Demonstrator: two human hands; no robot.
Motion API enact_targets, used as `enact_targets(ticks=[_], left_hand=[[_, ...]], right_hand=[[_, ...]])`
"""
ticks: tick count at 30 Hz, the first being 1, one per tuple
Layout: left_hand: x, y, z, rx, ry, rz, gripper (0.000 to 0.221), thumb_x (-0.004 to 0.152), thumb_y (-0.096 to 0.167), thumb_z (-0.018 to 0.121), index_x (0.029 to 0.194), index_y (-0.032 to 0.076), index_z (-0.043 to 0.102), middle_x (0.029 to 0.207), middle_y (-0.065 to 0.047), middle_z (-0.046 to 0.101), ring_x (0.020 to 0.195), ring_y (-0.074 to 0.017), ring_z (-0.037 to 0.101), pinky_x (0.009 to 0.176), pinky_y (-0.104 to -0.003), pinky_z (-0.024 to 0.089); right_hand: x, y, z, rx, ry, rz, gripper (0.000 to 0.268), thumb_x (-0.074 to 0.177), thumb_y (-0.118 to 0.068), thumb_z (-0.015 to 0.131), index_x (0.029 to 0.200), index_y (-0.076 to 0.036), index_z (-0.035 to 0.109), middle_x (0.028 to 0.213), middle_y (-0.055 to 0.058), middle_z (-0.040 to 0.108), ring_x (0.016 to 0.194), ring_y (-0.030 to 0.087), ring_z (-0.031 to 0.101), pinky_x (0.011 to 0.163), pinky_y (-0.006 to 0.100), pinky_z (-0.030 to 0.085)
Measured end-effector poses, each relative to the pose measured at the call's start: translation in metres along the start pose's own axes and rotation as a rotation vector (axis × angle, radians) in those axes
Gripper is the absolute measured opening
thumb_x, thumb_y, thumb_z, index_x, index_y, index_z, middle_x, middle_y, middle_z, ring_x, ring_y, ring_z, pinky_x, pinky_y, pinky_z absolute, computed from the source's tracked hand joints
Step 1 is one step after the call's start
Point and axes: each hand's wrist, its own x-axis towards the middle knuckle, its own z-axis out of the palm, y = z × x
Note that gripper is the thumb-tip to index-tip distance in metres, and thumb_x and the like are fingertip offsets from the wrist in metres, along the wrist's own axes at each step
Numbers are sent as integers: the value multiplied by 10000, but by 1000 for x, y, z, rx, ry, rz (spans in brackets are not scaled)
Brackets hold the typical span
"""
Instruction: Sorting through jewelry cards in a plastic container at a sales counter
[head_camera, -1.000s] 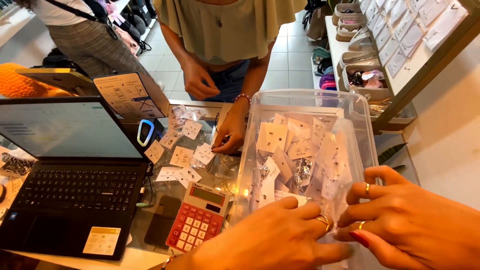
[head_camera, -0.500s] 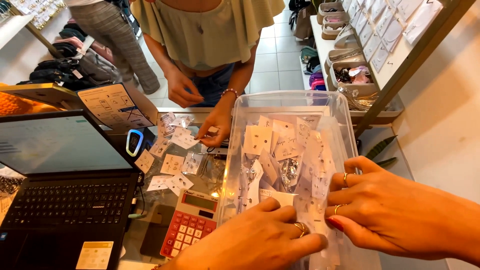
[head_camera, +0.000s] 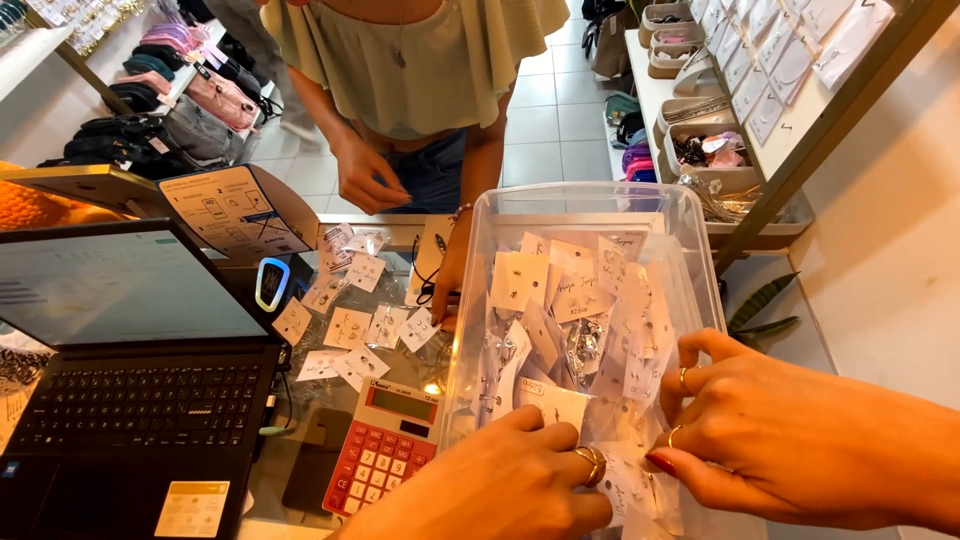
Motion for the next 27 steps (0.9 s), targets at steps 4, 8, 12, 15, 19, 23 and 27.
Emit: enact_targets(ticks=[4,8,12,15,19,23,27], left_hand=[[3,3,-3,-28,0,2,92,1008,271,601,1031,187,629,929,-87,690,881,-305,617,770,-453,422],[10,6,-8,-74,-64,-17,365,1008,213,562,1367,165,519,921,-160,730,788,-393,671,691,-531,444],[15,5,-1,-179,-116,-156,433,1017,247,499,1440,162,544,1054,-312,685,958,-460,664,770,-649,388],[18,4,8,-176,-131,-192,402,1000,274,506,1364,214,668,1073,-211,694,1002,-416,642,903,-696,332],[17,5,-4,-275,-219,-246,363,1021,274,524,1344,163,647,1035,-224,640,994,-422,603,805,-567,409],[16,6,11,-237,-89,-342,291,927,346,672,1138,148,704,1000,-170,664,1019,-396,609,798,-546,451],[19,1,15,-253,-92,-376,487,914,448,679,1239,85,686,982,-180,665,981,-408,595,785,-539,449]], right_hand=[[3,-3,-6,-22,-45,4,439,1107,-491,414,1154,-266,788,799,68,756,780,277,646,944,497,317],[9,2,-10,-37,-93,1,430,1029,-351,549,1429,-220,636,1116,42,765,975,250,712,917,478,385],[12,4,-11,38,59,-146,488,985,-167,583,1472,-143,580,1297,74,728,1100,303,683,946,476,427],[16,-4,-26,63,-73,-65,670,894,22,493,1519,-217,476,1134,41,767,978,300,702,950,429,433],[13,1,-31,177,-144,169,287,980,-114,409,1215,-266,471,1273,-64,767,1096,196,694,910,364,555],[10,6,-39,142,-90,-50,210,1030,-197,416,963,-268,602,911,-54,719,850,225,652,802,363,510],[10,-1,-40,249,-137,-368,358,1035,-157,417,845,-254,705,786,-39,732,805,256,664,911,382,423]])
